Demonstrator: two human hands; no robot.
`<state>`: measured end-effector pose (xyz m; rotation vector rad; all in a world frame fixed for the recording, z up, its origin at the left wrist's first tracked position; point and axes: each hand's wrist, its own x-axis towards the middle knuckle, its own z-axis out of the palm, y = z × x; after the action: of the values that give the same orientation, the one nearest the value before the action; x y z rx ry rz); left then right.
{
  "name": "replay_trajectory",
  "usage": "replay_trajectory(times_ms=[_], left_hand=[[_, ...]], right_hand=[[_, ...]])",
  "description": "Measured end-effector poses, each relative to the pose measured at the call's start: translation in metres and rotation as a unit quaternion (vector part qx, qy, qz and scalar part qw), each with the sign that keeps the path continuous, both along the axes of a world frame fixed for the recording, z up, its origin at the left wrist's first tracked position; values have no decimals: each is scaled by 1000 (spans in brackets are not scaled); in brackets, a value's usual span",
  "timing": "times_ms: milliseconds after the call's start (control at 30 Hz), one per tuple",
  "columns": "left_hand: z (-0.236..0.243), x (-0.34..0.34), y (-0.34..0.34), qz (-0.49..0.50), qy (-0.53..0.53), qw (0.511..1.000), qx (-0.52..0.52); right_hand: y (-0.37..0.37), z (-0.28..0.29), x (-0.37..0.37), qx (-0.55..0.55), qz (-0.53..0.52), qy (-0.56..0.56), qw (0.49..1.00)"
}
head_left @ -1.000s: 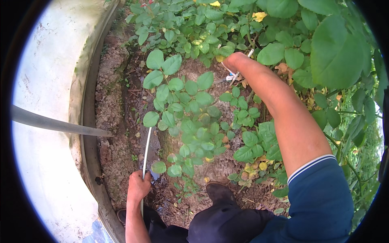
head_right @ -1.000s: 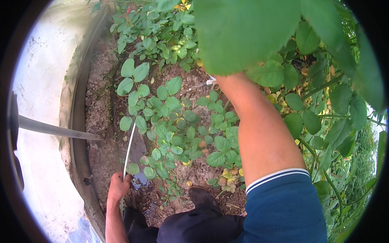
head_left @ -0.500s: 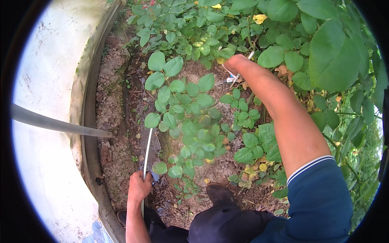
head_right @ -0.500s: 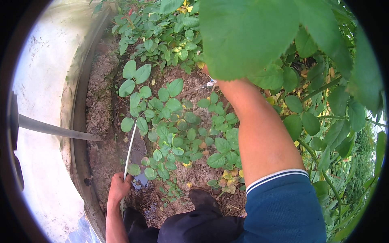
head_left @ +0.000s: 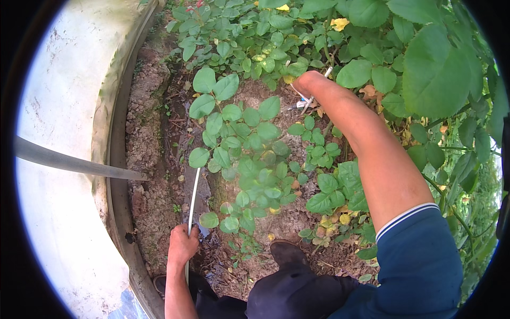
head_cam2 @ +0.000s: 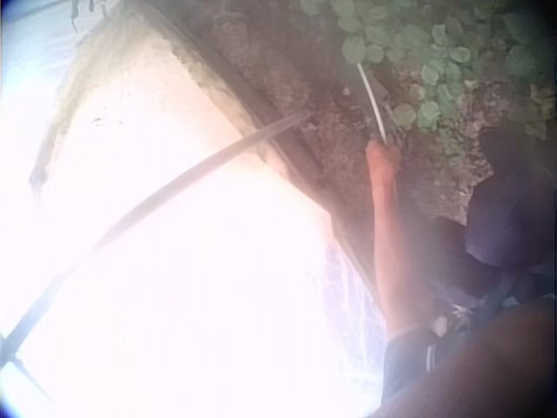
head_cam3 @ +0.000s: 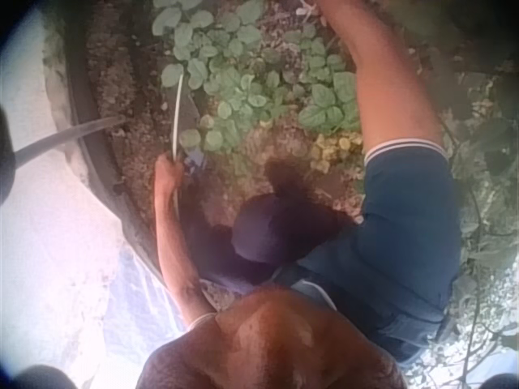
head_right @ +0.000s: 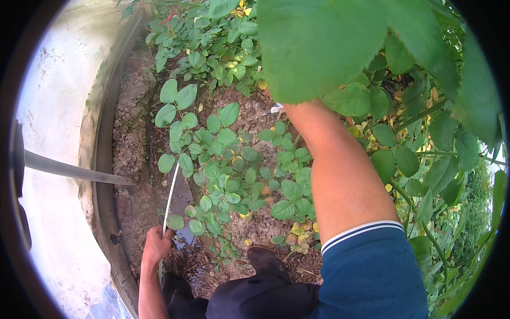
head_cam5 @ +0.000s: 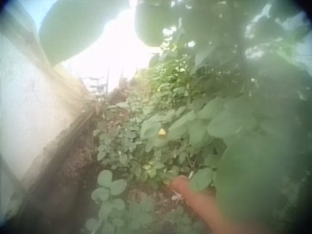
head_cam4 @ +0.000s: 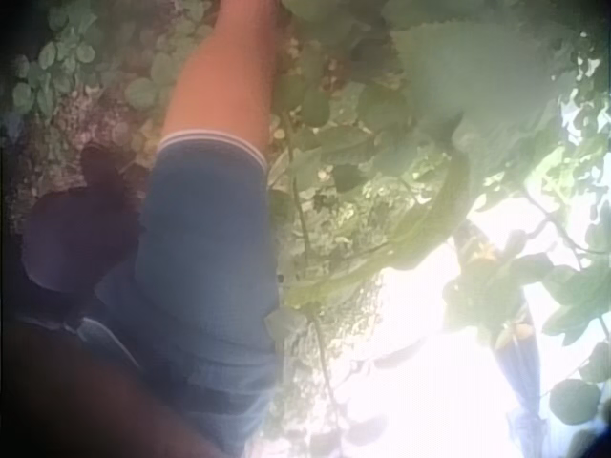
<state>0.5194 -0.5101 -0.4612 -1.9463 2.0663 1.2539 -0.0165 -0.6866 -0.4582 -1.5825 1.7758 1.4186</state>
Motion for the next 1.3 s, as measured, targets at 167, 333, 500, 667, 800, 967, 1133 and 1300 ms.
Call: replay_trajectory(times_ms=[167, 333, 500, 667, 800, 967, 1133, 1300], left_hand=[[2, -2, -1, 1, 3, 1000, 7], [3, -2, -1, 1, -1, 1000, 11], [0, -1, 0, 10, -1, 1000, 10], [-3, 2, -1, 12, 12, 1000, 17], [-2, 4, -2, 32, 19, 999, 25], [2, 3, -3, 24, 23, 999, 15], [1, 4, -4, 26, 36, 999, 20], [-7, 7, -4, 37, 46, 998, 36]], right_hand=[[1, 7, 6, -2, 1, 1, 1000], [2, 10, 10, 14, -4, 8, 1000], [3, 10, 10, -3, -1, 4, 1000], [-1, -3, -6, -15, -13, -3, 1000], [0, -15, -21, -134, -35, 44, 989], [-1, -1, -16, -123, -97, 12, 988], [0, 14, 4, -108, -119, 23, 987], [6, 12, 5, -118, -129, 2, 985]])
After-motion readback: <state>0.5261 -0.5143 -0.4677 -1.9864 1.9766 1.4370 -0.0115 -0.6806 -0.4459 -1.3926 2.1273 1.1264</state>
